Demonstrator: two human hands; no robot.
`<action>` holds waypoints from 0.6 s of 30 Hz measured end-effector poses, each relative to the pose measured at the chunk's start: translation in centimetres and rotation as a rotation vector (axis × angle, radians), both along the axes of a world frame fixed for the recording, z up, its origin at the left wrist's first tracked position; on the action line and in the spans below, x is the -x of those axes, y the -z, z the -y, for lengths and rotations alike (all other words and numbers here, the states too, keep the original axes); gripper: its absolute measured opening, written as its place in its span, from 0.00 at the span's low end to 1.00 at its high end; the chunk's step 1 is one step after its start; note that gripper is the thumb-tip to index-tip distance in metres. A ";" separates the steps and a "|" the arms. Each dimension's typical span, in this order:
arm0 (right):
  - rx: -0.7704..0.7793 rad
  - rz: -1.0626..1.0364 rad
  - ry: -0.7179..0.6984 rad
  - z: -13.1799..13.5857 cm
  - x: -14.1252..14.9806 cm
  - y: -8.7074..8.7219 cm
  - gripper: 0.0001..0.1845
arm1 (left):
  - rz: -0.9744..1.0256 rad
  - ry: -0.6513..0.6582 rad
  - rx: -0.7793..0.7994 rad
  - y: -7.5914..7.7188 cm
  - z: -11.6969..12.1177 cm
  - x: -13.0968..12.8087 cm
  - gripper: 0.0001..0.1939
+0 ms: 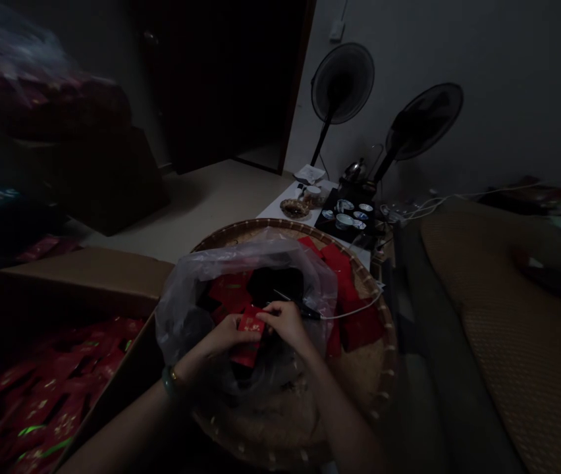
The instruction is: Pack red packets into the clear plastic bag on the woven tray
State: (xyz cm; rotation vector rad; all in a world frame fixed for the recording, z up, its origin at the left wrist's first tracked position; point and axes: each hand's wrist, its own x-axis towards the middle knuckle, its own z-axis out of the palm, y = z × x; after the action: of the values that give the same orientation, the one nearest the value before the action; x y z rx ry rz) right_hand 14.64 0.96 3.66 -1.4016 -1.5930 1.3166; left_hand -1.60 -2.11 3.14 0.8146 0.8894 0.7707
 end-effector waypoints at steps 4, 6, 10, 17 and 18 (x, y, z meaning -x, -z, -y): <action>-0.140 0.101 0.034 -1.7 -1.6 1.0 0.16 | 0.005 -0.060 0.128 0.2 -0.2 -0.3 0.24; -0.292 0.279 0.079 -2.4 -2.8 1.6 0.17 | -0.002 -0.077 0.149 0.1 -0.5 -0.3 0.23; -0.390 0.834 -0.042 -2.9 -4.3 2.9 0.28 | 0.000 -0.088 0.136 0.3 -1.1 -0.3 0.23; -0.378 0.836 -0.062 -3.7 -5.0 3.2 0.29 | 0.003 -0.060 0.119 1.4 -1.4 -0.2 0.23; -0.363 0.751 -0.040 -4.1 -5.4 2.9 0.28 | 0.004 -0.070 0.123 1.5 -1.5 -0.2 0.23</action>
State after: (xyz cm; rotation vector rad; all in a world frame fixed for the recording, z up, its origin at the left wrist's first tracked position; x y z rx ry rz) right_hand 20.02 5.02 0.74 -1.7252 -2.2002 0.4654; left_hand -1.40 -0.65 1.64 0.6765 0.9564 0.7708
